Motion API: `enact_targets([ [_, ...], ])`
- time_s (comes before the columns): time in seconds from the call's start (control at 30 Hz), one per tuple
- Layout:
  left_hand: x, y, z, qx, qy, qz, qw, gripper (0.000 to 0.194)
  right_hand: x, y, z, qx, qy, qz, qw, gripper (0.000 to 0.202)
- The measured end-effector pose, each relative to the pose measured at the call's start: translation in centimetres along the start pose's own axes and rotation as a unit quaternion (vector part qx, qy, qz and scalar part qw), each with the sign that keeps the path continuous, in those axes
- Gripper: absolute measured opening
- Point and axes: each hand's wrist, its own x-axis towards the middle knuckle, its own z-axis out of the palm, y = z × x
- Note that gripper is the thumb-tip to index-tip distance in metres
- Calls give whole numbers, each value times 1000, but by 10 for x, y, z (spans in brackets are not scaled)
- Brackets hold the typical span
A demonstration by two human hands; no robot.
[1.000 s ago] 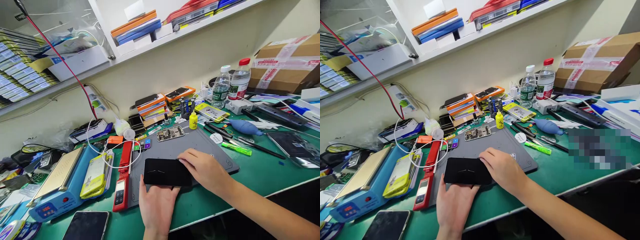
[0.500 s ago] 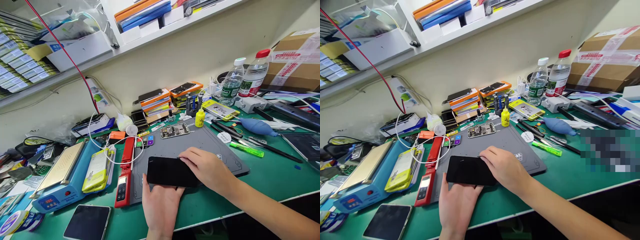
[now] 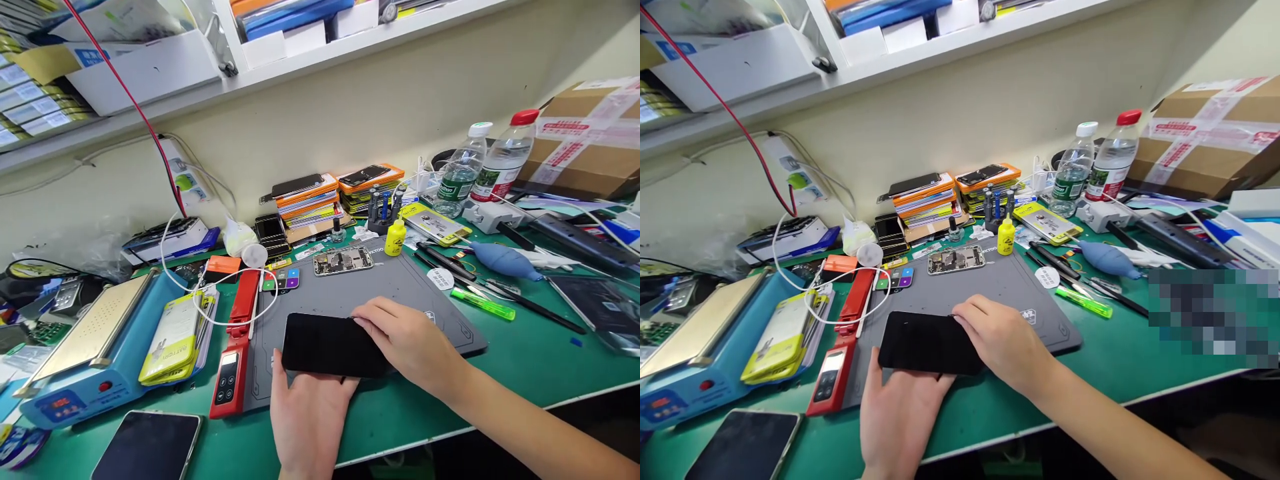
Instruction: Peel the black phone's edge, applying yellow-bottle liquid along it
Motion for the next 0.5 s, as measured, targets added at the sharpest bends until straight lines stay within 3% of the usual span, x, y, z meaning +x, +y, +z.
enact_targets([
  [0.23, 0, -2, -5, -63, -40, 2, 997, 58, 3, 1, 2, 8, -1, -3, 1000, 18],
  [0.5, -1, -3, 0, -77, -22, 10, 997, 54, 3, 2, 6, -11, 15, -18, 1000, 17],
])
